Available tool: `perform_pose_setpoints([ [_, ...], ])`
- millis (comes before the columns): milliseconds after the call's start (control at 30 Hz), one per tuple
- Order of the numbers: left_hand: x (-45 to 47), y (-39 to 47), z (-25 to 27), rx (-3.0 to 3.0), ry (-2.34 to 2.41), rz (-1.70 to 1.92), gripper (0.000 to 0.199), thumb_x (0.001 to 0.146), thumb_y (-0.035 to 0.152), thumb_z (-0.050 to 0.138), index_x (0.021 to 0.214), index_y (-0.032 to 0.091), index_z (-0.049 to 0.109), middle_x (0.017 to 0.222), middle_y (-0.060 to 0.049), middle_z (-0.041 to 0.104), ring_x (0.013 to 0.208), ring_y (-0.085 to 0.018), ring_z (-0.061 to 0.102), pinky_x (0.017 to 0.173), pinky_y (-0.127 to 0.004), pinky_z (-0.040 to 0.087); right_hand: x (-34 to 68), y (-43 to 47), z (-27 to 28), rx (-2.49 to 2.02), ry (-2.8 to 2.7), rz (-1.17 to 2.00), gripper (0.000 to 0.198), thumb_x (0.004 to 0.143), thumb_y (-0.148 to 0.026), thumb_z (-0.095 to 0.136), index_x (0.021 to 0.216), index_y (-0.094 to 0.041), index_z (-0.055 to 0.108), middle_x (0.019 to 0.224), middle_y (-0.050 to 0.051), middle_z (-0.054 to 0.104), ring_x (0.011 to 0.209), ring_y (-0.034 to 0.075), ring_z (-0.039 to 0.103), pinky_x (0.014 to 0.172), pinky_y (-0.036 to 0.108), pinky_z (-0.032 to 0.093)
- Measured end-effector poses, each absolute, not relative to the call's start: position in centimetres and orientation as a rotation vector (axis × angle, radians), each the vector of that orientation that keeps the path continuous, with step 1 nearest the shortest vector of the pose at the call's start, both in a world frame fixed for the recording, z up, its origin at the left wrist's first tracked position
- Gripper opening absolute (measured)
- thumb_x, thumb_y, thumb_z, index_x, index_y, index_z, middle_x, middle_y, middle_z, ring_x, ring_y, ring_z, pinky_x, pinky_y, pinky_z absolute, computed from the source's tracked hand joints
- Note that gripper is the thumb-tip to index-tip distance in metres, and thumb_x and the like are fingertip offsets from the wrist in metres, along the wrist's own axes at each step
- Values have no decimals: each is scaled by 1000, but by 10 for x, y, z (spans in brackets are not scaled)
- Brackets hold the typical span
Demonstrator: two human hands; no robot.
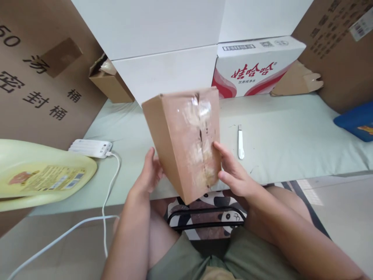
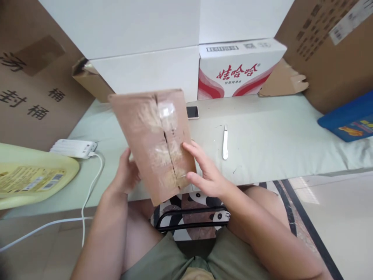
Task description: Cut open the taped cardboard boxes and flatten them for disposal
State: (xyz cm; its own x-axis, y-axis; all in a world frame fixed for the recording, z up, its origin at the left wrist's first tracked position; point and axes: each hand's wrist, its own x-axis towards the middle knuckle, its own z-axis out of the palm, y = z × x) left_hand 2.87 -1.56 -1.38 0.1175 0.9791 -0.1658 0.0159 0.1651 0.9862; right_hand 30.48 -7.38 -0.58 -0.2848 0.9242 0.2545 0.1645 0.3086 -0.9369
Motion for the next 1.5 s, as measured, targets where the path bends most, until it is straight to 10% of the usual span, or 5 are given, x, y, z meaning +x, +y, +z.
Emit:
perform_pose_setpoints([
  [233, 33, -24, -9, 1156, 1313, 187, 72, 77, 86, 51, 72, 17, 71, 72, -14, 76, 54, -23, 69, 43, -27, 39, 312, -69, 7, -1193, -1576, 1061, 52, 96, -62, 55, 138, -32, 60, 160, 7, 48, 151, 32, 42, 123, 53, 39],
  [400, 31, -14, -23, 1425, 1580, 1338, 56, 81, 67, 64, 111, 21, 71, 111, -13, 76, 104, -29, 73, 81, -39, 58, 310, -66, 4, -1134, -1669, 1123, 48, 98, -59, 56, 139, -33, 60, 164, 8, 42, 155, 30, 36, 125, 55, 33],
  [567, 37, -16, -20, 2006, 1155, 1646, 50, 92, 64, 52, 122, 30, 72, 140, -6, 65, 145, -31, 48, 128, -57, 27, 305, -68, 3, -987, -1818, 1209, 54, 98, -62, 54, 145, -35, 57, 162, 8, 46, 155, 30, 37, 124, 54, 36],
  [1033, 39, -18, -14, 2089, 1199, 1524, 46, 95, 61, 48, 109, 27, 76, 122, -7, 68, 138, -35, 52, 129, -63, 21, 366, -38, -34, -2183, -1844, 369, 52, 85, -50, 67, 127, -21, 70, 128, 21, 64, 118, 43, 62, 95, 62, 53],
  [1500, 37, -18, -17, 2200, 1204, 1503, 42, 99, 53, 44, 115, 26, 72, 128, -8, 67, 141, -33, 50, 127, -62, 27, 342, -36, -12, -1870, -1547, 831, 26, 83, -35, 55, 106, -23, 57, 88, 3, 67, 70, 19, 63, 66, 34, 47],
])
